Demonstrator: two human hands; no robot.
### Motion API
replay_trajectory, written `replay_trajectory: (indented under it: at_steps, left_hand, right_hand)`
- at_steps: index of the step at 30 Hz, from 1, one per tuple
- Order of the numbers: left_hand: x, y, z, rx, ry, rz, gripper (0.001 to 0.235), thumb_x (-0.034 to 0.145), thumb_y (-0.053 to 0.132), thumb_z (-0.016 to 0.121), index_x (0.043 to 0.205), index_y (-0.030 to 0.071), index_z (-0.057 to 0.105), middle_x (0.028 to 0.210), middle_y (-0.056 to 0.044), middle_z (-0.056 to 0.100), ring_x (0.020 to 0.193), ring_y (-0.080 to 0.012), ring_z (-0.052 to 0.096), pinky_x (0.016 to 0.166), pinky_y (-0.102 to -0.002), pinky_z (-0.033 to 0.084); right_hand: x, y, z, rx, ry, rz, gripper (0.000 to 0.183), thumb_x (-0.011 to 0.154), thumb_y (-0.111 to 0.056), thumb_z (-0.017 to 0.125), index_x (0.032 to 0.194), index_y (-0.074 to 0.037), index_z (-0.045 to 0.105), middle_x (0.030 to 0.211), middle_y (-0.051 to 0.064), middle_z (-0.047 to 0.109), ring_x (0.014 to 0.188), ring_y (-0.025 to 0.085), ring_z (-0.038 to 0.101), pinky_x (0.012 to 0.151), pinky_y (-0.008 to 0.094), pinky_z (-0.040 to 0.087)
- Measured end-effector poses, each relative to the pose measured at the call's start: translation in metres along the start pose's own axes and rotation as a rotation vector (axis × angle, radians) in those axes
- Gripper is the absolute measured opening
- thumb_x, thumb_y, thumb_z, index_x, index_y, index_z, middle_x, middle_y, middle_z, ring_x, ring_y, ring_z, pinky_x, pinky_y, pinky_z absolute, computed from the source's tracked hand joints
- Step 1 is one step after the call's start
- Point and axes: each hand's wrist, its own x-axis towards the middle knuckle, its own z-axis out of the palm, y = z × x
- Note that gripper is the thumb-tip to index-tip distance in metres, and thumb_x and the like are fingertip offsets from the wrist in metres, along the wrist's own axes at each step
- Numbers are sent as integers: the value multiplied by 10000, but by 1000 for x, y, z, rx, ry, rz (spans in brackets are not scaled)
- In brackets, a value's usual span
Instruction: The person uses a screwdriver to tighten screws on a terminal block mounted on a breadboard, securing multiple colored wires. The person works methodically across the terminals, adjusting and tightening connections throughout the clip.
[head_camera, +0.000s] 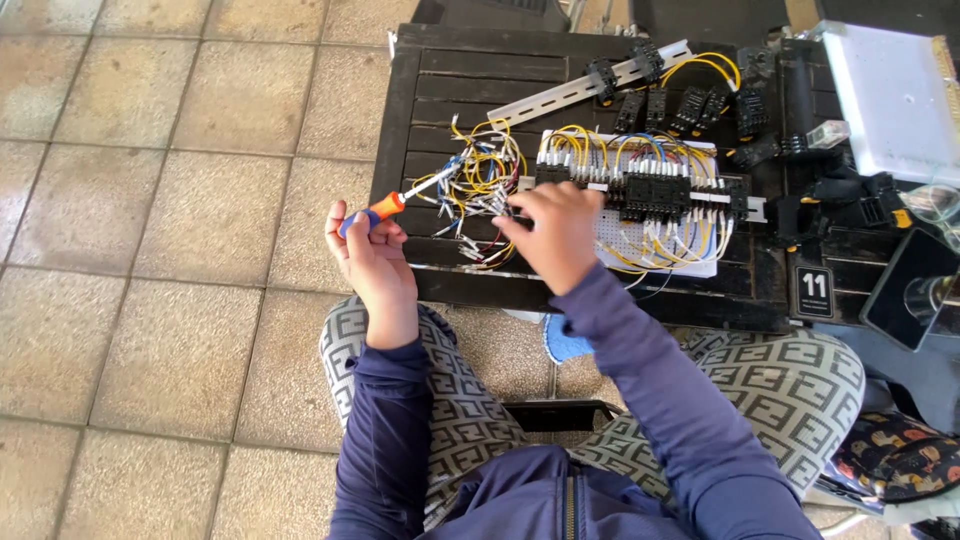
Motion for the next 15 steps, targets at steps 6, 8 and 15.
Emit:
replay_trajectory:
  at_steps: [6, 8, 15]
  left_hand:
    - [-28, 1, 17, 138, -151, -33, 329, 1031, 72, 570, 1336, 92, 448, 878, -111, 640, 712, -218, 738, 632, -277, 663]
    - [-32, -10, 13, 136, -232, 10, 345, 1037, 52, 551, 1352, 98, 420, 989, -150, 640, 706, -232, 734, 645, -297, 667]
    - [-84, -27, 37, 236, -467, 118, 387, 1017, 28, 555, 1358, 79, 380, 1118, -175, 614, 715, -220, 722, 661, -330, 663]
  right_hand:
    - [-7, 82, -110, 22, 283, 134, 86, 1020, -46, 777, 971, -115, 761, 736, 40, 591, 704, 280, 612, 745, 371, 477]
    - [-31, 114, -113, 61, 200, 217, 60, 1008, -72, 774, 980, -124, 759, 741, 44, 637, 728, 296, 648, 751, 374, 504]
    - [-94, 136, -106, 35, -83, 76, 174, 871, -166, 826, 1044, -171, 809, 846, 23, 726, 789, 276, 699, 798, 394, 540]
